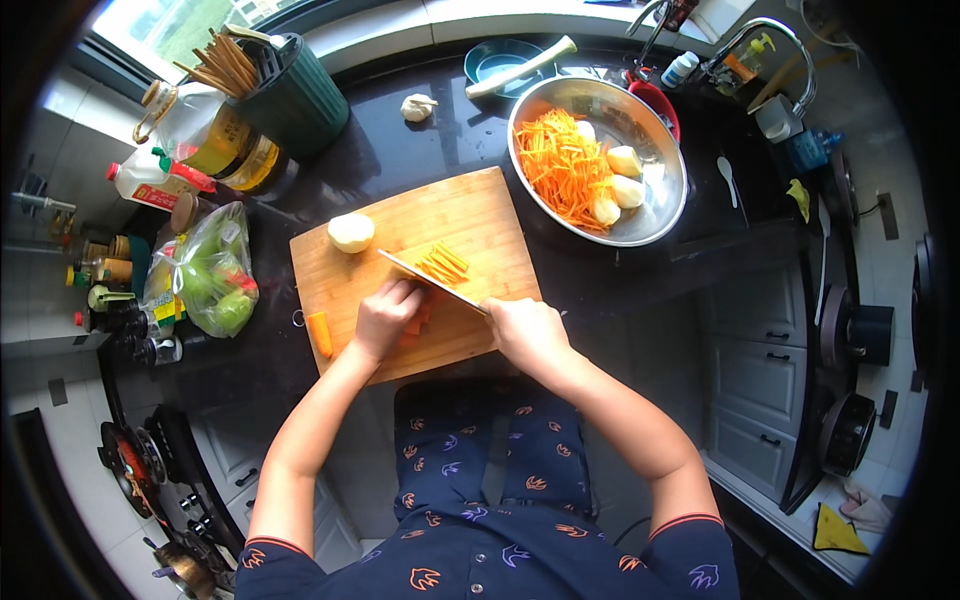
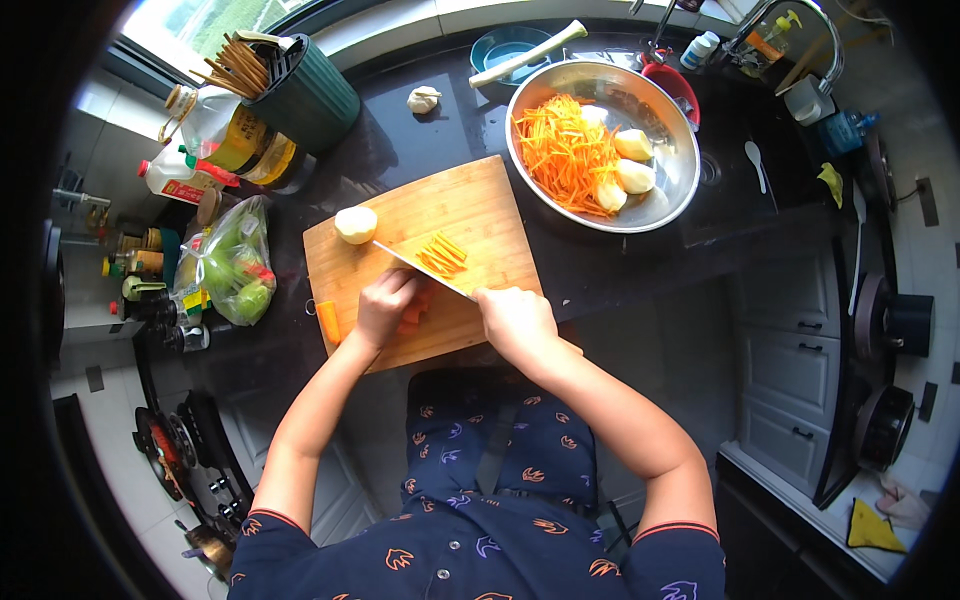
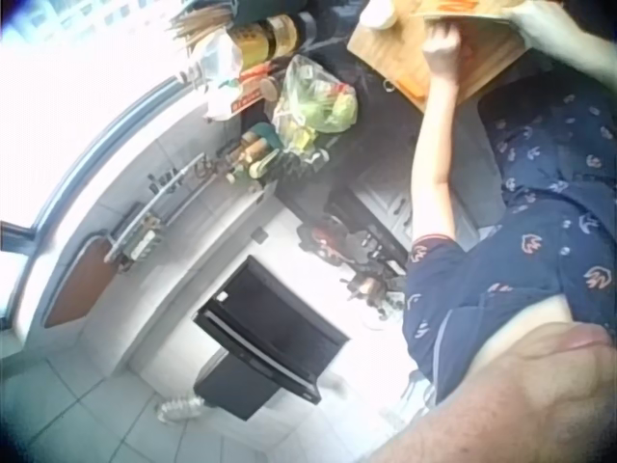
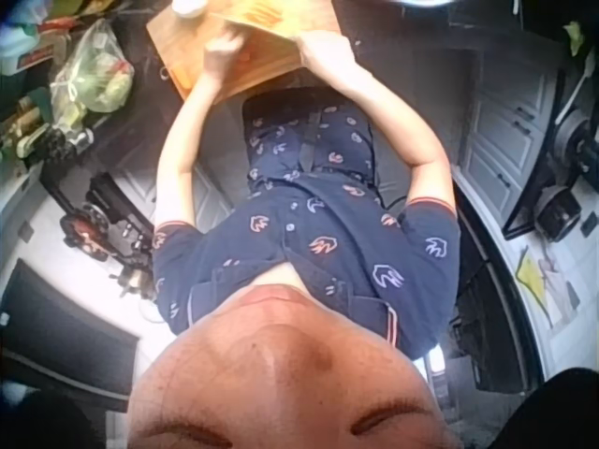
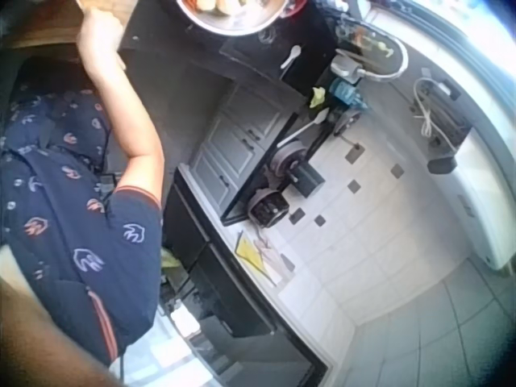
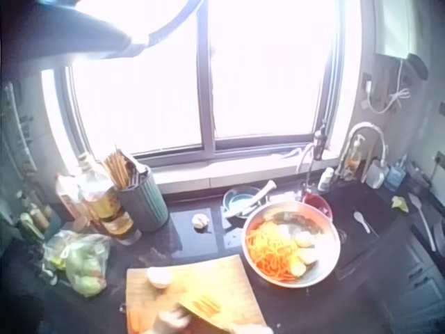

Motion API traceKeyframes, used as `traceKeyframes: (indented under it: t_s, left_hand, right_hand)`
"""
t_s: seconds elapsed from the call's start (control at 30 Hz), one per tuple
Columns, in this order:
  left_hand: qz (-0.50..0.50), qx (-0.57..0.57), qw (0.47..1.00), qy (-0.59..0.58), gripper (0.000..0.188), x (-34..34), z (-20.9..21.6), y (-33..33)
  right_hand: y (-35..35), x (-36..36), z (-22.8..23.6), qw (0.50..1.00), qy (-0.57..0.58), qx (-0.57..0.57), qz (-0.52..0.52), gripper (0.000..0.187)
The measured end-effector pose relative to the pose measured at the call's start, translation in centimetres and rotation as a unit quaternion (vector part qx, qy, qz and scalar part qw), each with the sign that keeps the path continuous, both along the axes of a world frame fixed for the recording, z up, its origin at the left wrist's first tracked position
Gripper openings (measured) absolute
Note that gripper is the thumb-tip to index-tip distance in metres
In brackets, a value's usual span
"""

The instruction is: The person slices a carrot into thin strips on a wooden cutting board using a large knife. The person holds the carrot with their left hand and uses the knife in their right hand to cut the vegetable into uniform julienne pieces.

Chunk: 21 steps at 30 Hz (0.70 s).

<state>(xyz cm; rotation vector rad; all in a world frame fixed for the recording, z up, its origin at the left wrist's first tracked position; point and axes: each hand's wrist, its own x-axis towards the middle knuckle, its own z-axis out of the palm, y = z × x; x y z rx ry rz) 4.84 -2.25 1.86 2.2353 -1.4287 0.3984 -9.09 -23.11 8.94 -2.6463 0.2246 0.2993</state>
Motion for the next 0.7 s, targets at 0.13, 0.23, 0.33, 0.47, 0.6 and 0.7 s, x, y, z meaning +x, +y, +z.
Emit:
traceKeyframes:
  t_s: [0.13,0.23,0.33,0.47,0.6,0.7]
  left_hand:
    - [0.017,-0.013,0.999,-0.031,0.026,-0.4,0.1,-0.1]
    - [0.020,0.000,0.998,-0.058,0.016,-0.2,0.0,0.0]
    - [0.022,0.001,0.997,-0.068,0.016,-0.1,-0.2,0.1]
    - [0.012,0.002,0.999,-0.033,0.014,-0.2,-0.3,0.3]
    - [0.000,-0.008,1.000,-0.013,0.014,0.0,0.1,0.2]
    - [0.008,0.003,1.000,-0.006,0.014,-0.1,0.2,0.2]
  right_hand:
    - [-0.3,-1.0,1.9,0.999,-0.013,0.022,-0.021,0.017]
    - [-0.5,-1.4,3.0,1.000,-0.001,0.015,0.001,0.018]
    - [-0.5,-1.3,2.8,1.000,0.011,-0.003,0.009,0.016]
    - [0.2,-1.0,1.2,0.999,0.007,-0.027,0.017,0.011]
    - [0.8,-0.5,0.2,0.999,0.002,-0.034,0.019,0.011]
    - [0.3,-0.5,0.4,0.999,-0.008,-0.020,0.026,0.020]
